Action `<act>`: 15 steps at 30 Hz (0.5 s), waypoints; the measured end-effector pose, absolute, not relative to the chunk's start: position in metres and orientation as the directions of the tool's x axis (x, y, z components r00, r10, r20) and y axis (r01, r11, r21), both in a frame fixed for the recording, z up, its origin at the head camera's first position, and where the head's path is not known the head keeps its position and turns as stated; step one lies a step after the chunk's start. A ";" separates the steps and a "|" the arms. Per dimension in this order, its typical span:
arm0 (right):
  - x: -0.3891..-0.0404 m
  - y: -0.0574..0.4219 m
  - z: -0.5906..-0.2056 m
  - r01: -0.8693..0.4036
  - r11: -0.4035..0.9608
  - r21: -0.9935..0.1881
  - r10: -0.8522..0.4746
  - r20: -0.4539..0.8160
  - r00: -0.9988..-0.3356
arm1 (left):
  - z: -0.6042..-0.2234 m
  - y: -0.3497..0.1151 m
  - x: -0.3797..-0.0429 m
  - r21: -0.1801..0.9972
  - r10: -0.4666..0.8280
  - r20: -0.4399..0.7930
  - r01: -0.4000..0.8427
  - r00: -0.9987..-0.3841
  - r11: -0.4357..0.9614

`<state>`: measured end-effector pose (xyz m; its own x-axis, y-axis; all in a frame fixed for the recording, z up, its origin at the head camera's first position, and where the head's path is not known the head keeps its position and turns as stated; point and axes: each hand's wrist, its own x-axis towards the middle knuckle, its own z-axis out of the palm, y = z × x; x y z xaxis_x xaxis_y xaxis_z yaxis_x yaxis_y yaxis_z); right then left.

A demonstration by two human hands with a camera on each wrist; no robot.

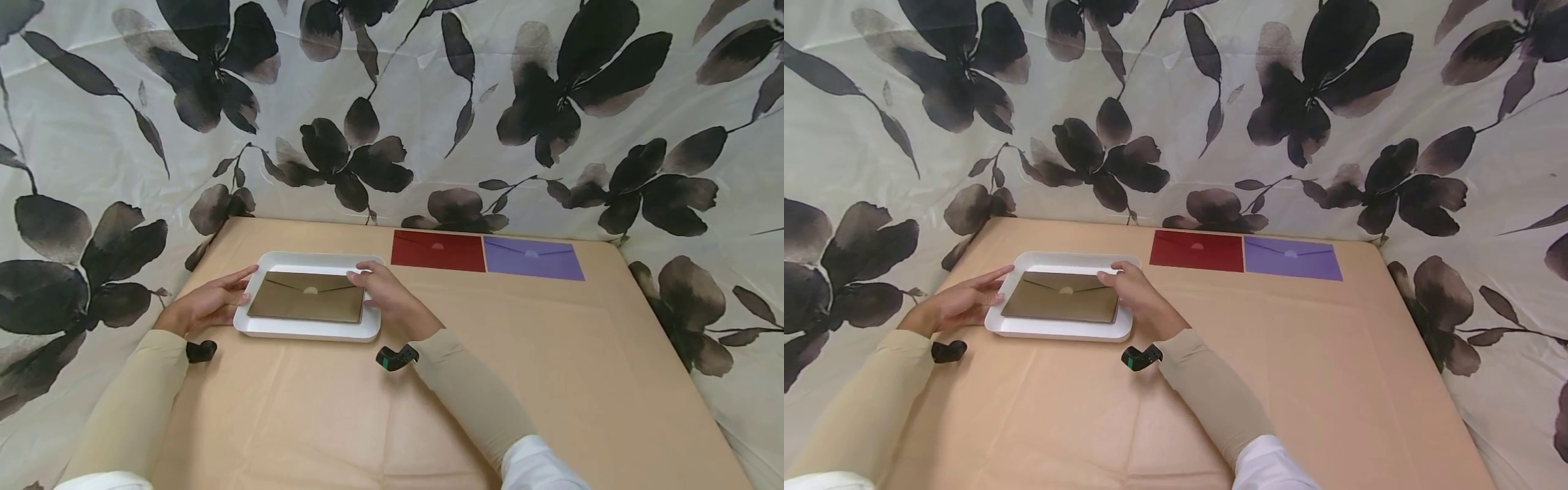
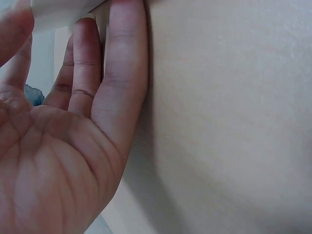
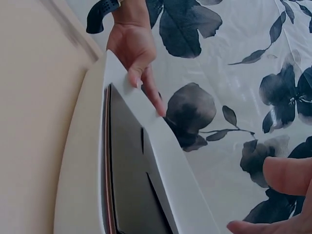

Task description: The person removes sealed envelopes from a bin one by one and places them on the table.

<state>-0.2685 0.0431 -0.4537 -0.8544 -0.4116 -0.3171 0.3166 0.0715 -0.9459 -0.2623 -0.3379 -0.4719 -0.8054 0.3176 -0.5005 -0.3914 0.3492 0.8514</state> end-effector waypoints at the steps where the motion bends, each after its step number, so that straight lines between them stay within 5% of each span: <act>1: -0.269 0.042 -0.454 0.330 0.056 -0.942 -0.411 -0.323 -0.852 | -0.472 -0.338 -0.263 0.851 0.318 -0.501 -0.391 -0.805 0.350; 15: -0.272 0.041 -0.444 0.470 -0.120 -0.874 -0.413 -0.386 -0.825 | -0.472 -0.338 -0.264 0.864 0.330 -0.490 -0.399 -0.807 0.309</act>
<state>-0.2724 0.0412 -0.4445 -0.8248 -0.4128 -0.3863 0.4699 -0.1204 -0.8745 -0.2636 -0.3383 -0.4720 -0.8065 0.3302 -0.4904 -0.3987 0.3087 0.8636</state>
